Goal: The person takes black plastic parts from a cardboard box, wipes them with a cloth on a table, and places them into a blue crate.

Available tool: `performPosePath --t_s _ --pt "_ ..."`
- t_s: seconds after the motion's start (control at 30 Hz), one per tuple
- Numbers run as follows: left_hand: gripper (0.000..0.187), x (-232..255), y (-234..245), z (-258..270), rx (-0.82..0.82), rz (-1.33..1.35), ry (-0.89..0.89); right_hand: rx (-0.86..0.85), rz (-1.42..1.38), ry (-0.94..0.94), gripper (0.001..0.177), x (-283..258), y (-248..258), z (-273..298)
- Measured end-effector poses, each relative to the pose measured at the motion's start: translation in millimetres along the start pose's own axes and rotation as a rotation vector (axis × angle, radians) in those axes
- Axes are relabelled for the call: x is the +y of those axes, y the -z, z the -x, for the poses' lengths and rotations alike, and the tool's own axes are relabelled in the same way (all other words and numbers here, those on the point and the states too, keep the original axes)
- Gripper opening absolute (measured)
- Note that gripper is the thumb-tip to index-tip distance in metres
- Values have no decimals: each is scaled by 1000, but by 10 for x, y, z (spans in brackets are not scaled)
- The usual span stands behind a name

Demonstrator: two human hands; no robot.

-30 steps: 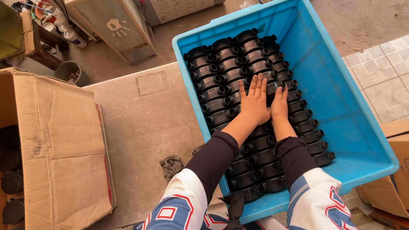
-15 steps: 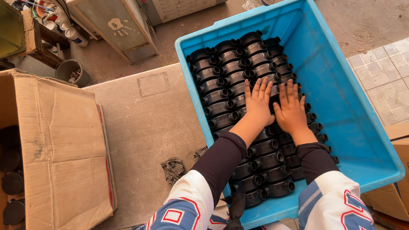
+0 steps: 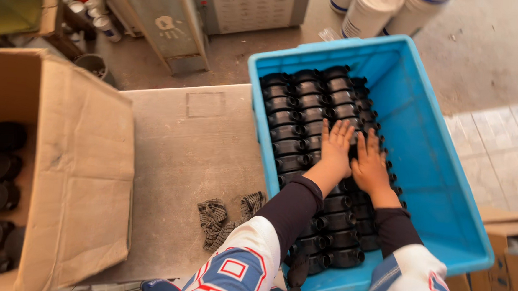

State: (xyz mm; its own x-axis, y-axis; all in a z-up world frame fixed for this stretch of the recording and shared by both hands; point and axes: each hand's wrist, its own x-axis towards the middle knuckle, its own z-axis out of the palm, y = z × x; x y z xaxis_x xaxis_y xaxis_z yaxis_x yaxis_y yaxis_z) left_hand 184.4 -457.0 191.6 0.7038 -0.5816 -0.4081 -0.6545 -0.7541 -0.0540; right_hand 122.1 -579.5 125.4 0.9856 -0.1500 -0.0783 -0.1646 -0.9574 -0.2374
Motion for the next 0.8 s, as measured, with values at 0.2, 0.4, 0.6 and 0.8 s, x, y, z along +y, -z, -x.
performPosePath --t_s 0.2,0.4,0.6,0.8 --pt "126 -376 18 50 501 242 -51 368 127 409 75 76 323 20" --pt "125 -1714 729 1396 388 70 43 520 -76 724 57 -1163 1087 -170" --pt "115 -3353 549 3025 319 149 266 431 -344 1130 43 -3548 1470 -138" --pt "107 -5010 -76 4363 262 359 623 177 -317 1326 42 -5776 1198 -21"
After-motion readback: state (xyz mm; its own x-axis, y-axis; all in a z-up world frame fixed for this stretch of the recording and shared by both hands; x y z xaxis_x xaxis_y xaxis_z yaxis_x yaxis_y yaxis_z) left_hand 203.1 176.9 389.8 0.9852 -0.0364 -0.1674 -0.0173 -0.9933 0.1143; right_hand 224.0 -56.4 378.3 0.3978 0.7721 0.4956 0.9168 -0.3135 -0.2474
